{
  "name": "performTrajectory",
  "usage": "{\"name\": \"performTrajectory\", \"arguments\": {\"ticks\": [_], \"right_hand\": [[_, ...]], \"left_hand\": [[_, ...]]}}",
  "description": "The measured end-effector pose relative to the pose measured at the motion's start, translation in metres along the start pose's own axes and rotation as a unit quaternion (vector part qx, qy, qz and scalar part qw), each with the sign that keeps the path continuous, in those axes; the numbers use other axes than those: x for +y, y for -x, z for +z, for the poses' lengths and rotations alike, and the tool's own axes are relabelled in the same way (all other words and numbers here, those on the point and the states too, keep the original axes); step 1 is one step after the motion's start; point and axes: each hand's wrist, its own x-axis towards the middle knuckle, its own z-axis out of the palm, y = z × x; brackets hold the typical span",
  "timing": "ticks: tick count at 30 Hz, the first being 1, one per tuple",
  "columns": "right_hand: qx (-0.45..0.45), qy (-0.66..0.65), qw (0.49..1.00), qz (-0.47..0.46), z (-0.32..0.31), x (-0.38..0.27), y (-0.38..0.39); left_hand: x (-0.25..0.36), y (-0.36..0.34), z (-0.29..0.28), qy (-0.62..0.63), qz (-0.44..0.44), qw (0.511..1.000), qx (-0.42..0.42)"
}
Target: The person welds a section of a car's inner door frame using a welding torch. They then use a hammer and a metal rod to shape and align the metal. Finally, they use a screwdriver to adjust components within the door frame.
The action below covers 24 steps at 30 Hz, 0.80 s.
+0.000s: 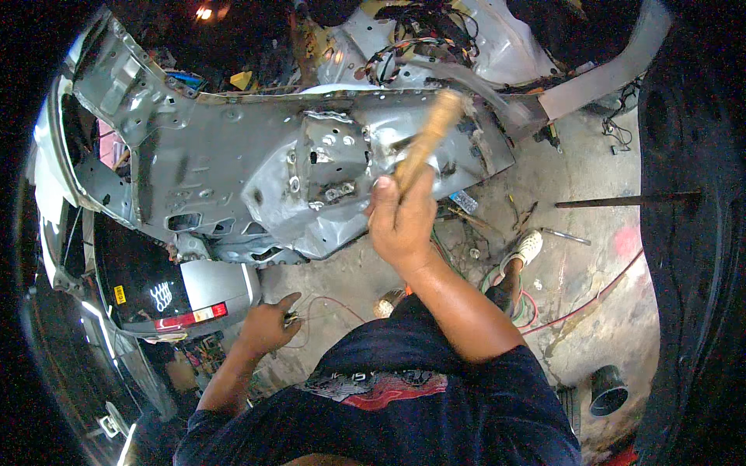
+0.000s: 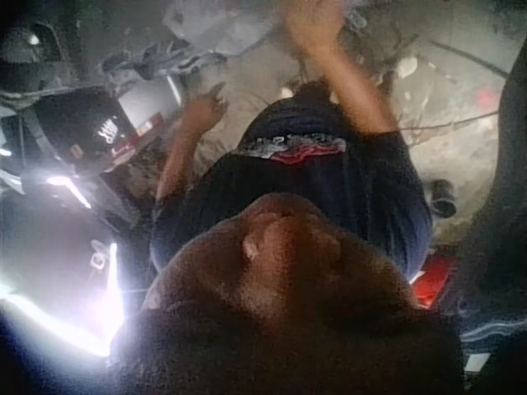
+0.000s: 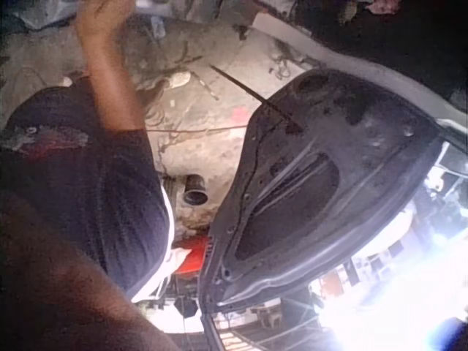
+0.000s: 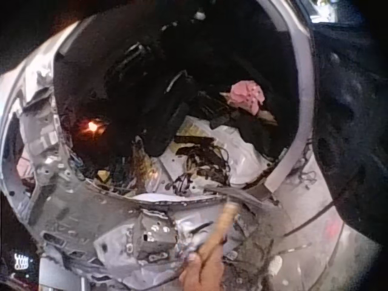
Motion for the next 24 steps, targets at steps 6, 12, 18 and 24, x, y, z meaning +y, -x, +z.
{"name": "performTrajectory", "arguments": {"ticks": [6, 12, 18, 24], "right_hand": [[-0.2, 0.252, 0.947, 0.014, 0.017, 0.022, -0.016], [0.002, -0.004, 0.999, 0.045, 0.005, -0.004, -0.006], [-0.187, 0.264, 0.945, 0.038, 0.006, 0.019, -0.018], [0.004, -0.017, 0.999, 0.037, 0.005, 0.009, -0.003]], "left_hand": [[0.0, -0.005, 0.005, -0.007, 0.027, 0.999, 0.02], [0.004, -0.007, 0.005, -0.008, 0.02, 1.0, 0.008], [0.009, -0.007, 0.007, 0.005, 0.029, 0.999, 0.019], [0.011, -0.007, 0.0, -0.004, 0.024, 1.0, 0.013]]}}
